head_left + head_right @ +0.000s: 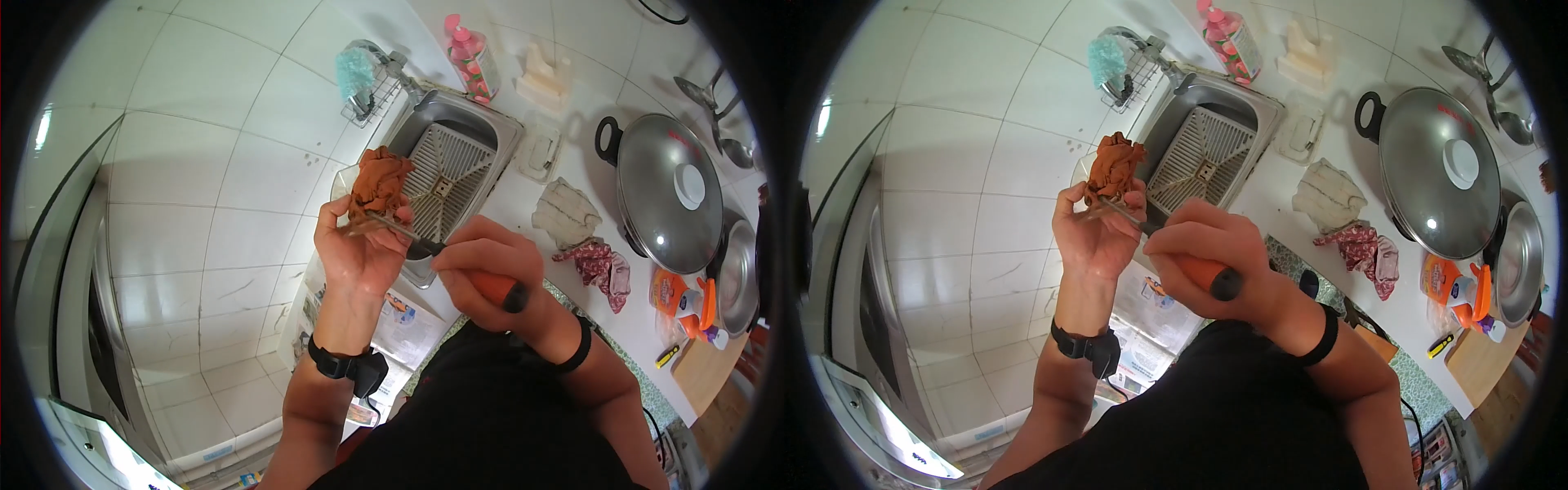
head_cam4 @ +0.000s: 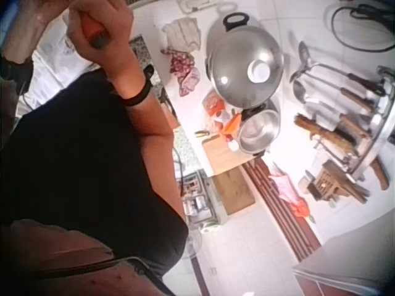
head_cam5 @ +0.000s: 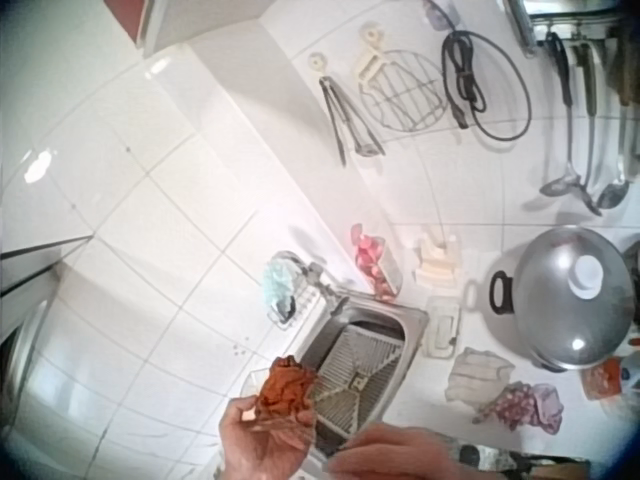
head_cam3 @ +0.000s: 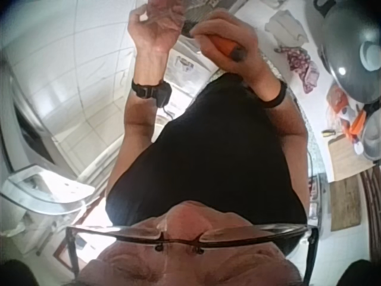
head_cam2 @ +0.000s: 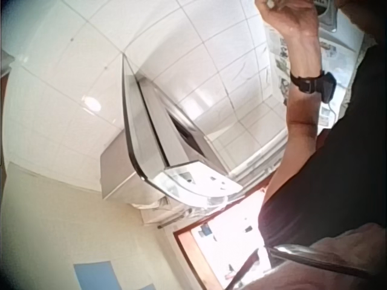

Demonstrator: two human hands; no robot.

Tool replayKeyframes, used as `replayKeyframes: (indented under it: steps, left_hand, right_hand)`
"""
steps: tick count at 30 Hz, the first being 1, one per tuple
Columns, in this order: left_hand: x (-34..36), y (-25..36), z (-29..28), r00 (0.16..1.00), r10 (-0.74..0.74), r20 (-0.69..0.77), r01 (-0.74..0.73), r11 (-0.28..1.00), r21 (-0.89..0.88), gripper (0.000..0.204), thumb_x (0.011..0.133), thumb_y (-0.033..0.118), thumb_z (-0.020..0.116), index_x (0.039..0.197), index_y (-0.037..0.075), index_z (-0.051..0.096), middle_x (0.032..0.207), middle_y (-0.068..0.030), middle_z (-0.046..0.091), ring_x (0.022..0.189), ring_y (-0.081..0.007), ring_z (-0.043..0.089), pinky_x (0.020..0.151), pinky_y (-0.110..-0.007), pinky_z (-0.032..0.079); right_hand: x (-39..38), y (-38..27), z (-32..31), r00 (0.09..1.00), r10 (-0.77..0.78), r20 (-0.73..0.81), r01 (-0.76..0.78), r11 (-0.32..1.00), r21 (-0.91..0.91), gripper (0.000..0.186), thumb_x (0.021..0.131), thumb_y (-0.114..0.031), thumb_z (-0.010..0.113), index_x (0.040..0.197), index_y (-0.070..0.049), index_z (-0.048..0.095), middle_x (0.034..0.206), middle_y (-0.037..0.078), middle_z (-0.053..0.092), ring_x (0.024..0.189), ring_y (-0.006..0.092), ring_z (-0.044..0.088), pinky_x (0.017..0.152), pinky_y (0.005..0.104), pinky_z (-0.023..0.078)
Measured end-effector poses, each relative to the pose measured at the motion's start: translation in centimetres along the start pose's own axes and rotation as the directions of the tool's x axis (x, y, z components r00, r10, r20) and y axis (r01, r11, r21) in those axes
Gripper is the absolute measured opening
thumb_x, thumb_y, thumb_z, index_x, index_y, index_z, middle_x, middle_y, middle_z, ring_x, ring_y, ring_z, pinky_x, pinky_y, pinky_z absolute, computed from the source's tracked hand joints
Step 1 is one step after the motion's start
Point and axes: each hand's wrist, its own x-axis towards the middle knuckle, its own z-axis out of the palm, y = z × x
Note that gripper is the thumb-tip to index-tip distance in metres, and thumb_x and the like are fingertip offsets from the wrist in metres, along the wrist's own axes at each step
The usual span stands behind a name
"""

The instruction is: The recorder cleans a piece of meat by picking off fat or membrane with their hands and a small screwdriver-like tool over a sink.

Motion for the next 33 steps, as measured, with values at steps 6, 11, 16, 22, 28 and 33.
replayKeyframes:
  steps: [6,11,16,22,28,33]
  left_hand:
    - [-0.2,-0.3,0.9,0.997,0.03,-0.067,-0.029,0.999,0.024,0.062,0.093,0.035,0.056,0.145,0.001,0.051,0.125,-0.0204,0.06,0.094,-0.0268,0.061,0.084,-0.035,0.055]
    - [0.2,0.0,-0.5,0.999,-0.049,0.011,0.049,0.999,-0.007,0.062,0.093,0.035,0.055,0.145,0.001,0.051,0.127,-0.0202,0.059,0.096,-0.0264,0.061,0.082,-0.034,0.055]
    - [0.4,0.1,-0.7,0.998,-0.058,0.032,0.058,0.998,-0.002,0.063,0.093,0.036,0.055,0.145,0.001,0.05,0.126,-0.0201,0.059,0.097,-0.0263,0.061,0.083,-0.034,0.055]
    - [0.8,-0.3,0.4,0.998,-0.014,-0.059,0.014,1.0,-0.008,0.063,0.094,0.036,0.054,0.146,0.0,0.051,0.126,-0.0206,0.06,0.096,-0.0262,0.061,0.086,-0.036,0.055]
    - [0.9,-0.2,0.2,0.999,-0.025,-0.035,0.025,1.0,-0.003,0.062,0.093,0.035,0.055,0.144,0.0,0.051,0.127,-0.0214,0.059,0.1,-0.0268,0.06,0.085,-0.036,0.053]
    - [1.1,-0.3,-0.1,0.998,-0.059,0.017,0.059,0.998,0.011,0.06,0.094,0.033,0.053,0.145,0.002,0.05,0.129,-0.0187,0.062,0.101,-0.03,0.063,0.089,-0.04,0.056]
  right_hand:
    - [0.1,0.3,-0.3,1.0,0.005,0.008,-0.005,1.0,0.025,0.022,0.079,0.006,0.076,0.098,-0.005,0.074,0.086,0.009,0.064,0.068,0.0238,0.066,0.06,0.0329,0.052]
    - [-0.1,0.1,-0.9,1.0,-0.002,0.0,0.002,1.0,0.007,0.023,0.079,0.006,0.075,0.099,-0.005,0.074,0.085,0.009,0.064,0.068,0.0237,0.066,0.06,0.0329,0.052]
    - [-0.3,0.0,-0.9,1.0,-0.005,-0.007,0.005,1.0,-0.015,0.022,0.079,0.006,0.075,0.098,-0.005,0.074,0.085,0.01,0.065,0.068,0.0235,0.066,0.06,0.0326,0.052]
    - [0.1,0.3,-0.2,1.0,0.005,-0.015,-0.004,1.0,0.018,0.021,0.079,0.005,0.075,0.097,-0.005,0.074,0.085,0.01,0.065,0.068,0.0243,0.067,0.061,0.0329,0.053]
    - [0.2,0.3,-1.3,1.0,0.021,-0.012,-0.021,1.0,0.0,0.02,0.08,0.005,0.075,0.098,-0.005,0.074,0.085,0.011,0.066,0.07,0.0248,0.068,0.062,0.0327,0.053]
    - [0.0,0.5,-1.9,0.999,0.036,-0.024,-0.038,0.998,-0.057,0.02,0.081,0.006,0.074,0.098,-0.004,0.074,0.085,0.011,0.067,0.072,0.0243,0.069,0.063,0.0318,0.054]
